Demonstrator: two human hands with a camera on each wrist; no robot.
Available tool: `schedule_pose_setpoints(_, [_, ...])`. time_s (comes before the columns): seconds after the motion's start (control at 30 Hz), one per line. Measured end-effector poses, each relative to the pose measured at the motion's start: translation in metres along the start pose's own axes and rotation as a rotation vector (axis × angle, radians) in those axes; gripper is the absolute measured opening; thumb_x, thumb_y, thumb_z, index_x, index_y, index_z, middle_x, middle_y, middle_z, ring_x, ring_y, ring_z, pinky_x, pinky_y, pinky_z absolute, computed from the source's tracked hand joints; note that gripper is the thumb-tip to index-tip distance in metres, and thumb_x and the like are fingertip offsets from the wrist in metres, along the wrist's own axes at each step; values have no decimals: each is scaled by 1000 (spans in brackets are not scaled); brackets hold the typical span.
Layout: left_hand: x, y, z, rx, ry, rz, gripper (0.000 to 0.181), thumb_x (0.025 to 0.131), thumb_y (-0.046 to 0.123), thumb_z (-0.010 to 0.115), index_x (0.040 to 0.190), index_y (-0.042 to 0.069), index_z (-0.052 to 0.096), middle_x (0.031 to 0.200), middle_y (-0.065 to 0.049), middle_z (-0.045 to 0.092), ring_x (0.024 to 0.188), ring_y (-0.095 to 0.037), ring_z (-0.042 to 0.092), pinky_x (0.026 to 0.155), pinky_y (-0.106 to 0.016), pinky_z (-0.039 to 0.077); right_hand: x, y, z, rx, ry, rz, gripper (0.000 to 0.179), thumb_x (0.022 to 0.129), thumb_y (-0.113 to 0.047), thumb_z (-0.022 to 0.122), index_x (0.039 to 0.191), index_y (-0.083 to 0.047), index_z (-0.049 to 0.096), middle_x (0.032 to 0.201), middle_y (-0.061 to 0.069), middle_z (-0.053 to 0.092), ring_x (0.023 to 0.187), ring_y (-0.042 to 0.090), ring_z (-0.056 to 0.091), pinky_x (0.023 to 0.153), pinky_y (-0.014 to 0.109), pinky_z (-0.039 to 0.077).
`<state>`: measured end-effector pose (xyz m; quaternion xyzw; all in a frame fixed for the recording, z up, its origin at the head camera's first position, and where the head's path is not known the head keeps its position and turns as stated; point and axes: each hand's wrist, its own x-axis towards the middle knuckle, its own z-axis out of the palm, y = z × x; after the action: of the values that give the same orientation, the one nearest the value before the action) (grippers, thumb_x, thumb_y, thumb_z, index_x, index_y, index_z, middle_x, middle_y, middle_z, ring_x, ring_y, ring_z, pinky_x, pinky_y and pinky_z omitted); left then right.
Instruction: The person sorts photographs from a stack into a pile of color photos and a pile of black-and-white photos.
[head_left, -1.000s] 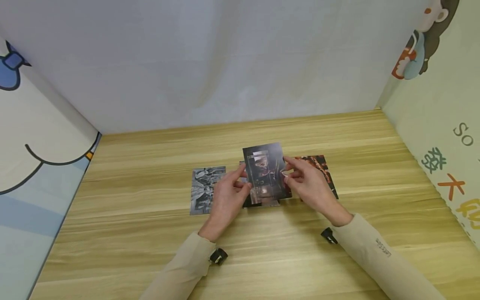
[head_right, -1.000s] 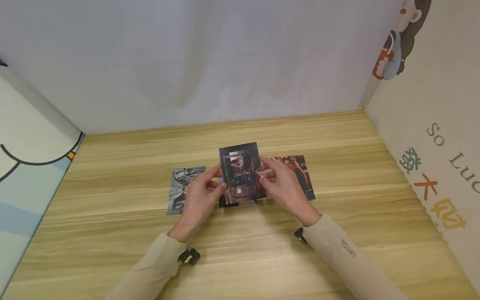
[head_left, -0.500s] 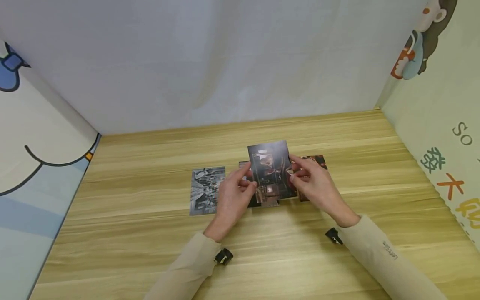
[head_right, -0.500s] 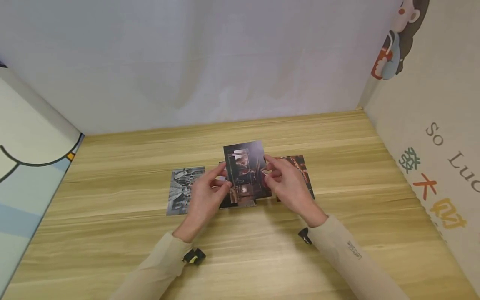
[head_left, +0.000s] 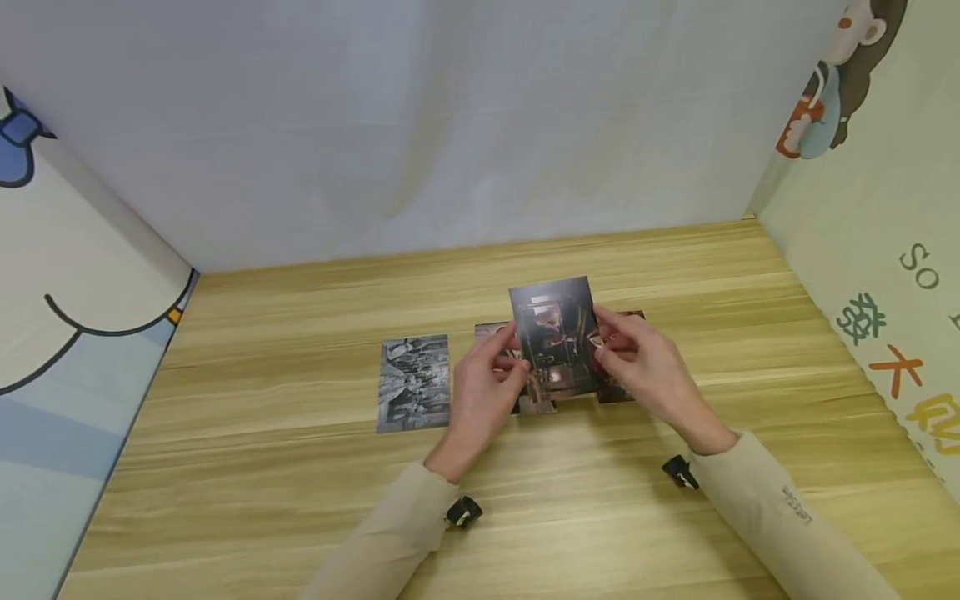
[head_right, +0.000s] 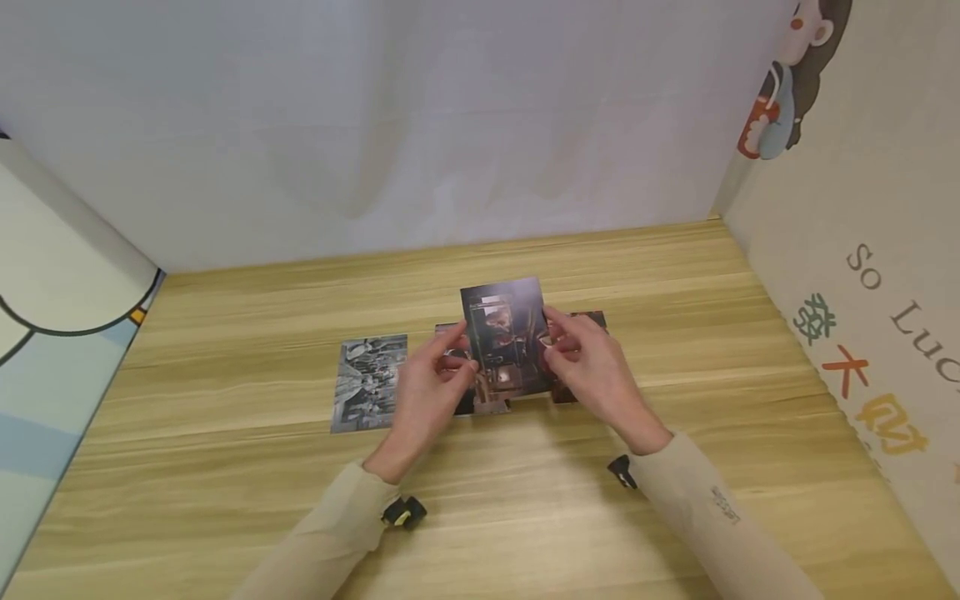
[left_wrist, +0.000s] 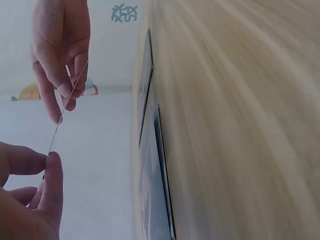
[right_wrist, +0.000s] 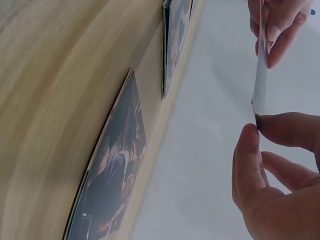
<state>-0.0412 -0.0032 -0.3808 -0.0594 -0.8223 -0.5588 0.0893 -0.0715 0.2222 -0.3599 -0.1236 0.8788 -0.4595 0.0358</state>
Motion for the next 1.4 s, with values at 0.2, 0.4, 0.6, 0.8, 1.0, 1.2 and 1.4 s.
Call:
schedule_pose_setpoints(0.2, [2,3,7,-51,-11,-19,56,90,-11,69,144,-4,57,113,-17,68,94,-27,73,80,-21,60,-1,3,-6,-5,12,3,58,95,5,62,151,2,49,121,20,61,109,34,66,96,38,57])
schedule_pose_setpoints(0.4, [4,5,14,-91,-9,-14,57,89,-12,69,143,-5,57,112,-18,67,94,-28,73,79,-20,60,-3,6,-11,-18,24,1,56,97,4,63,151,2,49,119,20,63,109,36,67,96,42,57])
schedule_pose_setpoints(0.6, [4,6,21,-104,-2,5,55,88,-12,69,142,-6,58,113,-19,67,92,-30,73,79,-22,61,-5,8,-17,-45,38,-1,54,98,3,62,150,3,50,119,21,63,107,35,67,96,48,57])
schedule_pose_setpoints(0.8, [6,8,27,-109,-4,-3,54,90,-10,69,143,-4,58,118,-18,65,95,-29,73,80,-22,60,-6,9,-23,-32,45,18,53,99,1,62,151,1,50,122,23,62,110,38,66,98,53,55])
schedule_pose_setpoints(1.0, [8,9,32,-123,1,10,55,88,-12,69,142,-5,58,118,-20,64,94,-29,72,79,-20,60,-8,12,-27,-43,55,24,53,99,0,63,151,1,50,121,22,62,111,39,66,95,48,57])
schedule_pose_setpoints(1.2, [8,12,38,-131,-21,-9,56,90,-10,70,144,-2,58,119,-16,64,94,-25,71,80,-21,60,-12,14,-32,-49,60,35,53,101,-4,63,152,-1,50,121,20,62,112,39,67,82,20,55])
schedule_pose_setpoints(1.4, [9,14,47,-158,-18,-32,57,88,-12,71,142,-3,59,118,-15,64,93,-23,72,78,-20,59,-14,18,-36,-55,73,33,52,100,-3,62,151,0,50,121,23,63,111,41,66,77,10,50])
